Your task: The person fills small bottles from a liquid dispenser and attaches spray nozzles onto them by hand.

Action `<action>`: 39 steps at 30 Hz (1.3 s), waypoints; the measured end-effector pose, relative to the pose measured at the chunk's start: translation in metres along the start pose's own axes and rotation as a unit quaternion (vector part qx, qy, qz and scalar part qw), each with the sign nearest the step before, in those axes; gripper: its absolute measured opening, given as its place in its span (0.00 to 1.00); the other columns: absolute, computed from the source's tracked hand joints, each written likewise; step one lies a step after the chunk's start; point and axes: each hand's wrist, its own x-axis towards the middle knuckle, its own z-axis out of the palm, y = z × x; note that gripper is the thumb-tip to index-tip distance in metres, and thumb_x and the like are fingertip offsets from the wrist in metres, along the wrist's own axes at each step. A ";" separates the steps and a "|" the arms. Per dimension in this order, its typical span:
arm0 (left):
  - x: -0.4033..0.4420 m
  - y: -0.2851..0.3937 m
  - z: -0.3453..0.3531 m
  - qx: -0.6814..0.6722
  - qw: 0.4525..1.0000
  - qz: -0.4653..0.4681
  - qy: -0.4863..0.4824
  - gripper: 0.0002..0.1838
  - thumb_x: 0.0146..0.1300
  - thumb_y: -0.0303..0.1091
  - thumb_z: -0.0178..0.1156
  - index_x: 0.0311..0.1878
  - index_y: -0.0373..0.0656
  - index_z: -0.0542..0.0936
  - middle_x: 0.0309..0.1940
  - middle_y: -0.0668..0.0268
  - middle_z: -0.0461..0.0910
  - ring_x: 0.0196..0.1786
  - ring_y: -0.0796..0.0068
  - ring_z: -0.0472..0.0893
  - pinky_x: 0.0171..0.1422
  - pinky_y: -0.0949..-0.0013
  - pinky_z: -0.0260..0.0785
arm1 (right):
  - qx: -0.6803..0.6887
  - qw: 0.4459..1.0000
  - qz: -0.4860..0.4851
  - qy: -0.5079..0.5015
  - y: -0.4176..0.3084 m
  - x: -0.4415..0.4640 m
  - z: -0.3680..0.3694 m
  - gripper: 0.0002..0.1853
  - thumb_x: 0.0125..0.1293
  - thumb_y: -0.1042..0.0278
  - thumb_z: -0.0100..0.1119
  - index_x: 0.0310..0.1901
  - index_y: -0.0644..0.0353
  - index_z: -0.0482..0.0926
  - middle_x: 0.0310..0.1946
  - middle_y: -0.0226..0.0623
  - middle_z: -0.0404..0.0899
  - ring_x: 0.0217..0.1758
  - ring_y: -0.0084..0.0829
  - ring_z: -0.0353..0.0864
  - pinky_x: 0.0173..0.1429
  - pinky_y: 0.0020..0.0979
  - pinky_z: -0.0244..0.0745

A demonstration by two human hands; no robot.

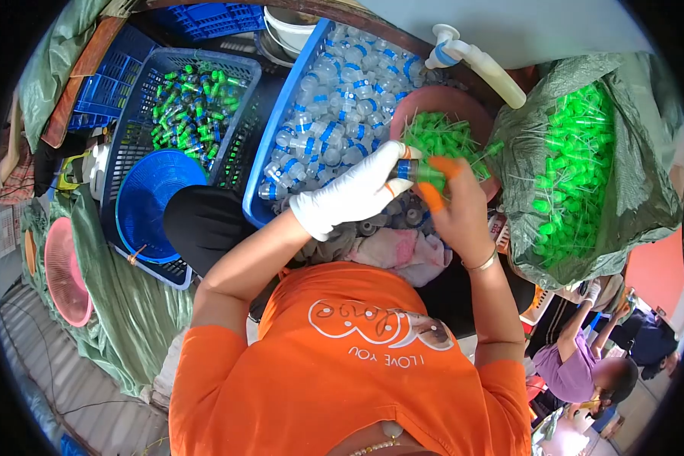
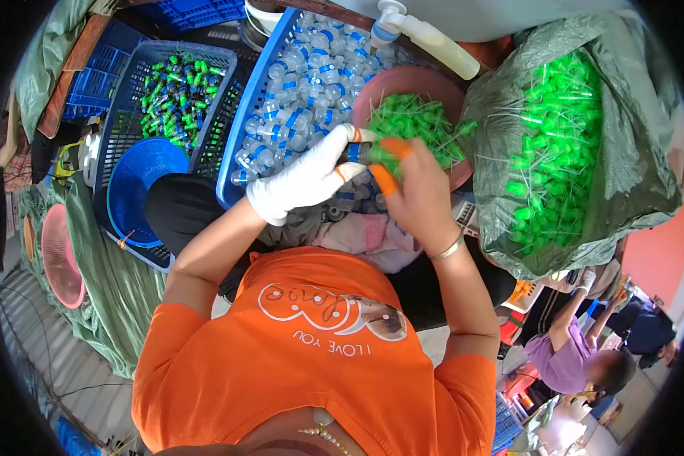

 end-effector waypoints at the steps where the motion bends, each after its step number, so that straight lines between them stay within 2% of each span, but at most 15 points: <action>1: -0.002 0.000 0.000 -0.074 0.996 -0.040 -0.014 0.23 0.61 0.27 0.60 0.59 0.35 0.69 0.48 0.50 0.71 0.50 0.47 0.75 0.54 0.61 0.69 | -0.051 0.996 -0.076 0.013 0.002 -0.001 0.002 0.12 0.66 0.64 0.60 0.43 0.64 0.77 0.23 0.40 0.75 0.23 0.31 0.73 0.30 0.31 0.68; 3: -0.007 0.003 0.001 -0.021 1.000 -0.019 -0.006 0.22 0.61 0.27 0.59 0.59 0.35 0.69 0.48 0.50 0.71 0.50 0.48 0.75 0.55 0.61 0.69 | -0.099 0.983 -0.152 0.026 0.006 -0.005 0.008 0.12 0.66 0.64 0.60 0.44 0.64 0.77 0.23 0.41 0.75 0.23 0.32 0.74 0.30 0.32 0.68; 4: -0.010 0.005 0.002 0.034 0.999 0.004 0.002 0.22 0.62 0.28 0.58 0.59 0.35 0.69 0.48 0.50 0.71 0.50 0.49 0.75 0.55 0.61 0.68 | 0.069 0.997 0.033 -0.034 0.009 -0.009 0.012 0.13 0.66 0.63 0.60 0.45 0.64 0.77 0.25 0.42 0.76 0.25 0.36 0.75 0.32 0.34 0.69; 6: -0.013 0.009 0.000 0.088 0.996 0.029 0.010 0.21 0.63 0.28 0.58 0.59 0.36 0.69 0.48 0.50 0.72 0.50 0.49 0.75 0.56 0.61 0.68 | 0.377 0.832 0.382 -0.141 0.013 -0.011 0.016 0.14 0.65 0.63 0.60 0.46 0.63 0.77 0.28 0.45 0.78 0.28 0.42 0.77 0.35 0.37 0.71; 9: -0.027 0.015 -0.012 0.122 0.990 -0.067 0.022 0.21 0.61 0.27 0.58 0.58 0.37 0.70 0.49 0.51 0.72 0.51 0.50 0.75 0.57 0.60 0.67 | 0.223 0.932 0.236 -0.159 -0.006 0.005 0.019 0.12 0.65 0.63 0.59 0.44 0.63 0.76 0.30 0.43 0.78 0.28 0.42 0.77 0.36 0.39 0.71; 11: -0.034 -0.002 -0.039 0.250 0.959 -0.006 0.135 0.19 0.57 0.29 0.60 0.53 0.38 0.74 0.44 0.53 0.74 0.47 0.51 0.76 0.52 0.58 0.69 | 0.142 0.964 0.154 -0.165 0.000 0.018 0.020 0.12 0.66 0.63 0.59 0.43 0.62 0.75 0.31 0.42 0.78 0.28 0.42 0.77 0.36 0.40 0.71; 13: -0.046 -0.022 -0.091 0.441 0.870 -0.011 0.221 0.20 0.55 0.29 0.62 0.53 0.43 0.76 0.43 0.54 0.75 0.47 0.52 0.76 0.52 0.55 0.68 | -0.122 0.992 -0.019 0.009 0.027 0.030 0.018 0.13 0.64 0.63 0.59 0.45 0.61 0.75 0.37 0.47 0.79 0.33 0.51 0.78 0.37 0.44 0.72; 15: -0.051 -0.035 -0.116 0.626 0.694 -0.087 0.346 0.19 0.55 0.32 0.63 0.52 0.46 0.77 0.43 0.55 0.76 0.47 0.54 0.75 0.50 0.54 0.67 | -0.175 0.984 0.008 -0.010 0.066 0.038 0.019 0.13 0.64 0.64 0.59 0.46 0.60 0.74 0.38 0.47 0.79 0.35 0.51 0.79 0.38 0.45 0.73; 16: -0.045 -0.036 -0.116 0.628 0.692 -0.086 0.345 0.19 0.55 0.32 0.63 0.52 0.46 0.77 0.43 0.55 0.76 0.47 0.54 0.75 0.50 0.54 0.67 | -0.229 0.972 0.035 -0.031 0.077 0.040 0.021 0.14 0.63 0.64 0.58 0.48 0.59 0.74 0.39 0.48 0.79 0.37 0.51 0.80 0.39 0.46 0.74; 19: -0.013 -0.031 -0.089 0.542 0.798 -0.002 0.262 0.20 0.55 0.36 0.63 0.53 0.47 0.77 0.42 0.56 0.76 0.46 0.54 0.74 0.48 0.54 0.66 | -0.278 0.950 0.099 -0.105 0.074 0.047 0.029 0.14 0.62 0.66 0.59 0.49 0.59 0.74 0.41 0.49 0.79 0.40 0.52 0.80 0.41 0.48 0.74; 21: 0.017 -0.033 -0.060 0.521 0.821 -0.072 0.222 0.24 0.53 0.36 0.67 0.55 0.50 0.77 0.39 0.59 0.76 0.45 0.56 0.74 0.47 0.56 0.68 | -0.305 0.933 0.125 -0.143 0.073 0.051 0.033 0.15 0.62 0.67 0.59 0.49 0.59 0.74 0.43 0.49 0.79 0.42 0.53 0.80 0.42 0.49 0.74; 32: 0.060 -0.092 -0.038 0.447 0.861 -0.174 0.167 0.22 0.59 0.33 0.63 0.57 0.45 0.74 0.42 0.61 0.77 0.46 0.64 0.76 0.48 0.59 0.70 | -0.159 0.986 0.005 0.045 0.039 0.031 -0.008 0.15 0.59 0.71 0.65 0.46 0.62 0.73 0.37 0.42 0.78 0.29 0.39 0.79 0.34 0.37 0.74; 34: 0.064 -0.087 -0.029 0.058 0.965 -0.045 0.251 0.19 0.62 0.28 0.60 0.57 0.42 0.74 0.47 0.63 0.76 0.50 0.69 0.76 0.53 0.63 0.70 | -0.065 0.994 0.017 0.092 0.026 0.035 -0.012 0.14 0.60 0.71 0.65 0.45 0.62 0.73 0.36 0.39 0.77 0.29 0.34 0.78 0.33 0.33 0.73; 35: 0.063 -0.084 -0.024 -0.147 0.950 0.021 0.276 0.18 0.63 0.25 0.58 0.57 0.40 0.74 0.50 0.64 0.76 0.53 0.71 0.76 0.56 0.65 0.71 | 0.031 0.990 0.028 0.134 0.018 0.036 -0.012 0.14 0.60 0.71 0.66 0.44 0.62 0.72 0.35 0.36 0.77 0.29 0.29 0.76 0.32 0.29 0.71; 39: 0.071 -0.044 -0.031 -0.073 0.981 -0.007 0.179 0.18 0.65 0.19 0.55 0.58 0.39 0.72 0.56 0.66 0.73 0.58 0.75 0.74 0.61 0.70 0.69 | 0.134 0.968 -0.018 0.213 -0.008 0.048 -0.021 0.13 0.63 0.73 0.64 0.46 0.62 0.73 0.33 0.31 0.75 0.29 0.18 0.71 0.30 0.21 0.67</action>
